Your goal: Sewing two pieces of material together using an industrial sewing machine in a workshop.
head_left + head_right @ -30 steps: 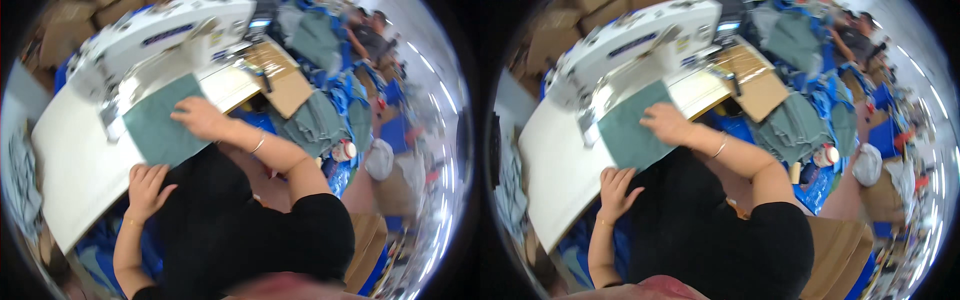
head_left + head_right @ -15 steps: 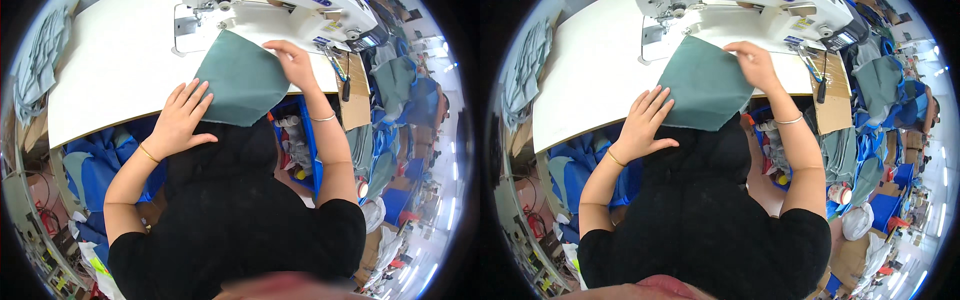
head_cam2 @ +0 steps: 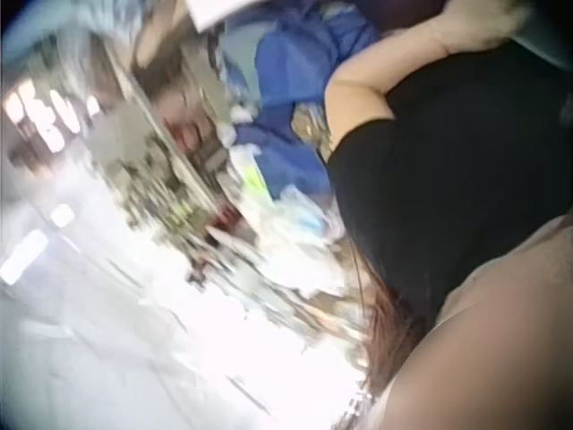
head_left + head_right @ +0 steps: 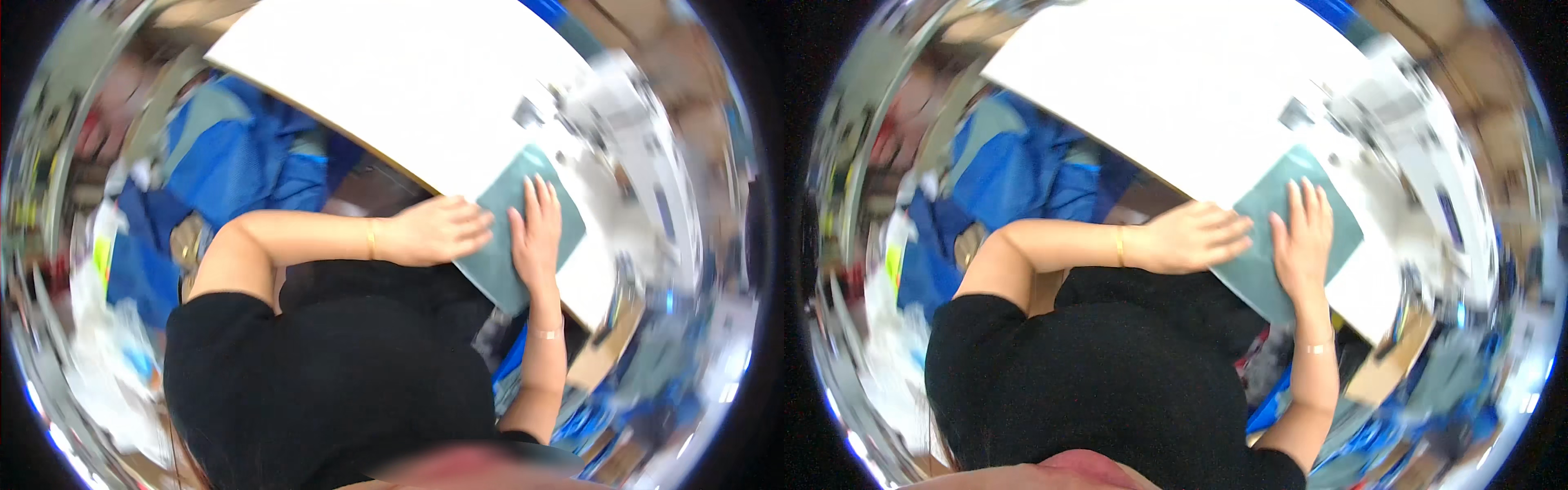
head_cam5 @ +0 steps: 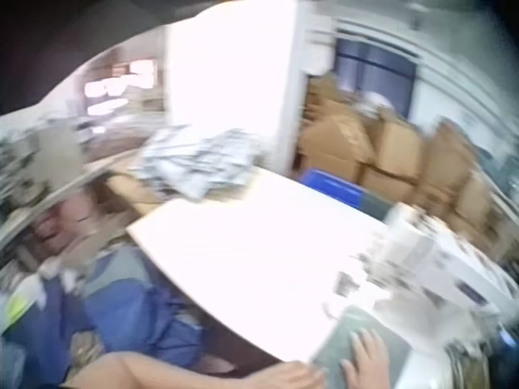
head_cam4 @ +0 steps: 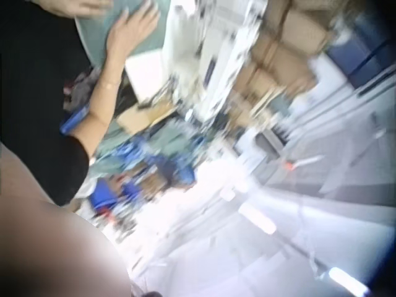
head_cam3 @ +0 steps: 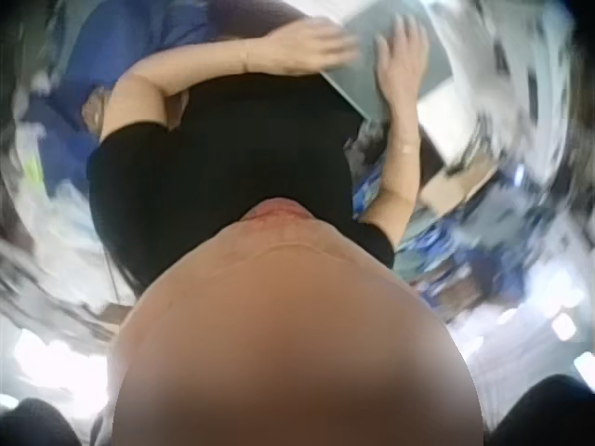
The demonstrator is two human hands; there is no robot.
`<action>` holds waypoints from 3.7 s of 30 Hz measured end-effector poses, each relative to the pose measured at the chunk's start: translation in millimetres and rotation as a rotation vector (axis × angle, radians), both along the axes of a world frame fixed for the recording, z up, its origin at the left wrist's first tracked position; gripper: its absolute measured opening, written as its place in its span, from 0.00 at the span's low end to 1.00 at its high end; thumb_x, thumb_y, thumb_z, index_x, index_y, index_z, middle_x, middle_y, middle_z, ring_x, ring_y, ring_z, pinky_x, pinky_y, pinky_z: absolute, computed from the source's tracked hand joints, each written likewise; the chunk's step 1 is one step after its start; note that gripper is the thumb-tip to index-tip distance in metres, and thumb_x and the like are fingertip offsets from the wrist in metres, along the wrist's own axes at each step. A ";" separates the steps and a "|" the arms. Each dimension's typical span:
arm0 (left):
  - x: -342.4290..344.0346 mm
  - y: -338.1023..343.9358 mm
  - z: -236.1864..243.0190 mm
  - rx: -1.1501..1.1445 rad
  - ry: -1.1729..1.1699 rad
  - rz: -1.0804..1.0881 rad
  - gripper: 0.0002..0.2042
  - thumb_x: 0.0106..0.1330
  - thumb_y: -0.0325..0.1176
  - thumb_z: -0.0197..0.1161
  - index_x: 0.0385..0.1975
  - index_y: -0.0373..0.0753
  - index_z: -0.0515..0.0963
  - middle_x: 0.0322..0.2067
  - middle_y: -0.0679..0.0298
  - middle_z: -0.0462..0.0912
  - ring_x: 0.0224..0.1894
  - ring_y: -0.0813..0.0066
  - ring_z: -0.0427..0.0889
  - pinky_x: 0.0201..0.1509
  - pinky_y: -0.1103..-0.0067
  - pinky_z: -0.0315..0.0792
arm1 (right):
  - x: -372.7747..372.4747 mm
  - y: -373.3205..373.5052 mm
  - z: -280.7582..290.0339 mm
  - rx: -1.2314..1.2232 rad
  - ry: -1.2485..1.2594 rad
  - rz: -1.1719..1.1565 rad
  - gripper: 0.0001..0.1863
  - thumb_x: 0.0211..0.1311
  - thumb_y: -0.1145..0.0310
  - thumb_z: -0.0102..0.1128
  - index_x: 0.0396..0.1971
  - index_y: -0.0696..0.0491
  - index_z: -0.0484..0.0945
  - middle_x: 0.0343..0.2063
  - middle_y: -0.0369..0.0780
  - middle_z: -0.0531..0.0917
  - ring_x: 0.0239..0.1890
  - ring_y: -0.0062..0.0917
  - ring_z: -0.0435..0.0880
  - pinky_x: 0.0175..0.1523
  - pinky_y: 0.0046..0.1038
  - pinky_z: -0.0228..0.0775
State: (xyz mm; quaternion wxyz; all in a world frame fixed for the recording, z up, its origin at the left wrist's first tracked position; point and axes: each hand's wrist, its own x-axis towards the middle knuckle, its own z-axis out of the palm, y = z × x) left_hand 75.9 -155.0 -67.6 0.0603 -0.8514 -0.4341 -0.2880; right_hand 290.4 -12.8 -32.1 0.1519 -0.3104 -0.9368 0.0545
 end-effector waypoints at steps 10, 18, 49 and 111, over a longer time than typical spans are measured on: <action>-62.6 -68.1 -12.7 0.105 -0.210 0.298 0.16 0.61 0.38 0.73 0.45 0.37 0.82 0.50 0.55 0.81 0.53 0.56 0.79 0.60 0.59 0.72 | 8.9 10.5 -8.0 -0.033 -0.054 0.080 0.29 0.77 0.63 0.54 0.73 0.56 0.68 0.75 0.48 0.66 0.80 0.48 0.56 0.81 0.49 0.45; -171.9 -100.1 7.9 0.197 -0.046 0.868 0.13 0.55 0.29 0.75 0.39 0.38 0.83 0.48 0.59 0.83 0.52 0.56 0.80 0.56 0.62 0.72 | 5.9 5.0 -3.9 -0.014 -0.046 0.072 0.29 0.76 0.62 0.54 0.73 0.57 0.68 0.75 0.48 0.66 0.79 0.49 0.56 0.81 0.51 0.44; -278.7 -292.1 2.5 -0.140 -1.376 1.318 0.06 0.65 0.31 0.74 0.34 0.38 0.83 0.32 0.72 0.84 0.30 0.79 0.81 0.35 0.80 0.75 | 5.6 2.3 -7.0 0.012 -0.001 0.067 0.27 0.75 0.63 0.55 0.71 0.56 0.71 0.74 0.47 0.69 0.78 0.47 0.60 0.81 0.49 0.46; -5.2 -23.0 15.4 -1.122 -1.028 0.249 0.13 0.74 0.33 0.69 0.49 0.29 0.84 0.38 0.61 0.90 0.38 0.80 0.86 0.47 0.79 0.81 | 64.1 118.7 41.4 -0.641 -0.199 -0.268 0.09 0.75 0.66 0.61 0.41 0.57 0.79 0.33 0.34 0.84 0.36 0.17 0.79 0.44 0.24 0.72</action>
